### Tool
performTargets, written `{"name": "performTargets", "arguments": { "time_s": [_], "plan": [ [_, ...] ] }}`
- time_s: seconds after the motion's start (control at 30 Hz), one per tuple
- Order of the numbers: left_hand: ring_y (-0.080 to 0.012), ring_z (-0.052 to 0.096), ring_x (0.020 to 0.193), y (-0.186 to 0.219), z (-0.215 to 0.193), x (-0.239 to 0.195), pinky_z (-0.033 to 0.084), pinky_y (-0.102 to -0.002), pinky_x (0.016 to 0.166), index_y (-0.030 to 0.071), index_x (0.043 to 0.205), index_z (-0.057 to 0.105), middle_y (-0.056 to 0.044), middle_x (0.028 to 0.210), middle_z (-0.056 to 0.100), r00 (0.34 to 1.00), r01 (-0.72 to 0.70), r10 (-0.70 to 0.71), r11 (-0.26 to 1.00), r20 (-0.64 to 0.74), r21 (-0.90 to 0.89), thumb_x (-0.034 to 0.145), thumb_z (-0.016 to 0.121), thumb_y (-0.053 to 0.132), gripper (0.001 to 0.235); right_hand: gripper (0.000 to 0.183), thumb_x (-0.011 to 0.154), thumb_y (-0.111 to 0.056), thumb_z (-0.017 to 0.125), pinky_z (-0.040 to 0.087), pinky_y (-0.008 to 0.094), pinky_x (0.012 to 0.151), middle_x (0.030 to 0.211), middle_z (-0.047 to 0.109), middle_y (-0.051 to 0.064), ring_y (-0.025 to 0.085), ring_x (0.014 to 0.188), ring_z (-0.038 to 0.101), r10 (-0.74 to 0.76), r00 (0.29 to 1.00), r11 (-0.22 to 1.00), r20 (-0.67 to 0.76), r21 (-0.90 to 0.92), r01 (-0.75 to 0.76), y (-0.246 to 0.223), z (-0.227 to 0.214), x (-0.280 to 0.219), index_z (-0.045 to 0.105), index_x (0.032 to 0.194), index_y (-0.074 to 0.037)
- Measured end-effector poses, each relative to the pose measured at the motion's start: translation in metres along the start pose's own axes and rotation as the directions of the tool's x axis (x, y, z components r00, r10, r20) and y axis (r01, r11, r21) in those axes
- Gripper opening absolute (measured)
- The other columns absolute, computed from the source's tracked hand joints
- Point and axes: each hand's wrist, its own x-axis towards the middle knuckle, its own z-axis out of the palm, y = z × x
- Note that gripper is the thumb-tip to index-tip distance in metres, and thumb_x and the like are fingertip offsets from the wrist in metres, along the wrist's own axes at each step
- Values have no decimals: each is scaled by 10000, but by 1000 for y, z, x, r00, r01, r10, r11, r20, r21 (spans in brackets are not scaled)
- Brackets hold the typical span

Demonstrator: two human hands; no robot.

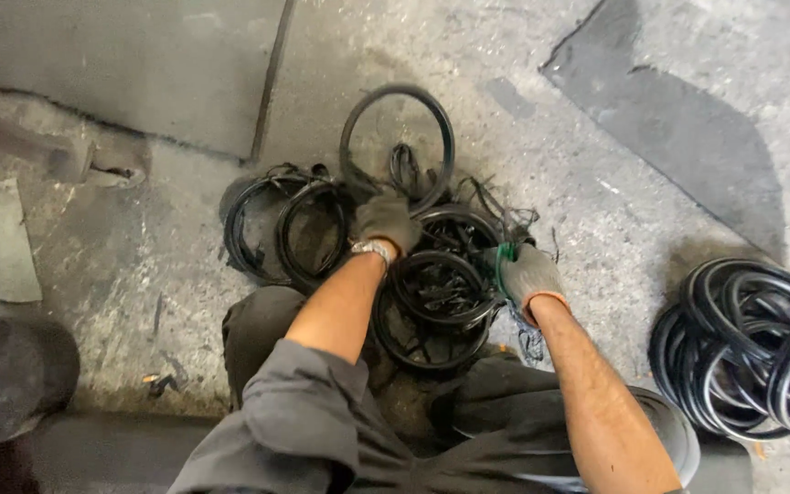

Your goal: The recorder is using scissors to trim excess material from the edges of black rubber rings.

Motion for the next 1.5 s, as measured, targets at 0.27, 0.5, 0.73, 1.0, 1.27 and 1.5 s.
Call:
{"name": "performTargets", "arguments": {
  "time_s": [0.27, 0.5, 0.73, 1.0, 1.27, 1.5],
  "plan": [
    [-321, 749, 936, -34, 11, 45, 585, -468, 834, -11, 989, 767, -204, 1020, 764, 912, 410, -366, 831, 186, -375, 974, 605, 460, 498, 468, 952, -564, 614, 617, 435, 846, 1050, 793, 150, 279, 958, 770, 188, 920, 953, 343, -289, -87, -11, 56, -16, 777, 1065, -141],
    [-434, 629, 1150, -66, 74, 106, 505, -540, 966, 71, 1156, 743, -198, 1263, 664, 788, 534, -597, 537, 153, -653, 999, 464, 506, 540, 306, 916, -366, 653, 575, 473, 878, 1126, 743, 160, 354, 1042, 727, 83, 960, 980, 268, -195, -31, 43, 192, 3, 736, 1090, -128],
    [-393, 661, 1132, -72, 84, 159, 516, -467, 976, -29, 1506, 291, -250, 1300, 621, 645, 627, -712, 287, 276, -724, 904, 641, 485, 866, 328, 936, -388, 668, 564, 481, 894, 1132, 730, 179, 374, 1061, 702, 78, 932, 982, 353, -189, -10, 6, 141, -8, 717, 1106, -112],
    [-340, 739, 921, -113, 164, 198, 590, -442, 816, -49, 1081, 750, -251, 1077, 771, 715, 567, -695, 509, 80, -647, 887, 671, 302, 408, 377, 938, -412, 650, 562, 459, 900, 1117, 680, 193, 353, 1035, 695, 7, 969, 998, 245, -66, 10, -26, 122, -23, 683, 1116, -81],
    [-421, 695, 928, -86, 190, 225, 551, -511, 811, -57, 1058, 698, -250, 1008, 720, 646, 371, -514, 858, -565, -356, 775, 740, 365, 510, 353, 898, -379, 676, 555, 466, 902, 1106, 713, 174, 354, 1022, 708, 9, 956, 1000, 293, 22, -16, -32, 110, -13, 715, 1121, -109],
    [-357, 651, 819, -136, 244, 246, 517, -472, 714, -48, 1005, 692, -225, 925, 691, 802, 316, -455, 873, -387, -370, 879, 689, 316, 386, 349, 909, -372, 649, 563, 481, 789, 927, 722, 193, 363, 878, 724, -1, 908, 988, 420, 141, -64, -25, 109, 0, 743, 1037, -61]
  ]
}}
